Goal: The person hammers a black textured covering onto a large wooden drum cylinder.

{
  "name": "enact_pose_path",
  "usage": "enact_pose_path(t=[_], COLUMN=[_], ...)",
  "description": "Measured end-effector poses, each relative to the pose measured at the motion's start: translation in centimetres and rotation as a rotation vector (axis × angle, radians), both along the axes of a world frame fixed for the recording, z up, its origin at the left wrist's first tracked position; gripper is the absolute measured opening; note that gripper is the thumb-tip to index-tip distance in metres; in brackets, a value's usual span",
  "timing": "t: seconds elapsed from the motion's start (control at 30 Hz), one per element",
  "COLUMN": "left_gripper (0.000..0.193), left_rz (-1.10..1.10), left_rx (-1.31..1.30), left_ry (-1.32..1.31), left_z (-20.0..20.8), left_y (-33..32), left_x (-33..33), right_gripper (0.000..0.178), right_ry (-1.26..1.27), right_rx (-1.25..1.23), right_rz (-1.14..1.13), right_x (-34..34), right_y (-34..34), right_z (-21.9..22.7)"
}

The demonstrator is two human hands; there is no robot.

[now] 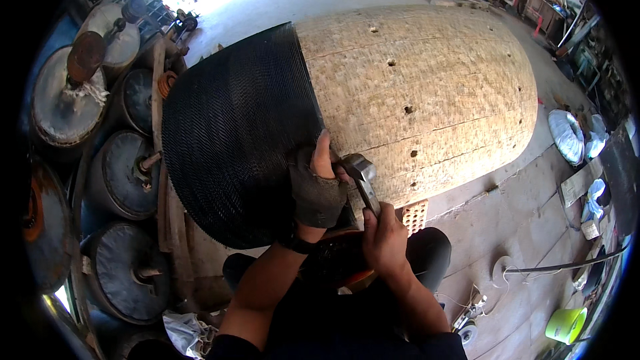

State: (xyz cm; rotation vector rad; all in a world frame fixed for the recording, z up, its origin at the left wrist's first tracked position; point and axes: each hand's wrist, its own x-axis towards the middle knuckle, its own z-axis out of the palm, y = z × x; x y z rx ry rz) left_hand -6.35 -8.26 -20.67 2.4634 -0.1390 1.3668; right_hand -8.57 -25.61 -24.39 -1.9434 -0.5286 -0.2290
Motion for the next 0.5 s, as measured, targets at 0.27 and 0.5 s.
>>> enact_pose_path(t=[0.27, 0.5], left_gripper=[0.078, 0.065], left_rz=[0.043, -0.017], left_rx=[0.042, 0.024], left_ry=[0.022, -0.010], left_z=[1.6, -0.1], left_y=[-0.7, -1.7], left_x=[-0.7, -7.0], right_gripper=[0.018, 0.018], right_ry=[0.001, -0.009], right_rx=[0.037, 0.070], right_rz=[-0.007, 0.006], right_x=[0.0, 0.2], right_y=[-0.4, -0.3], right_z=[-0.4, 0.3])
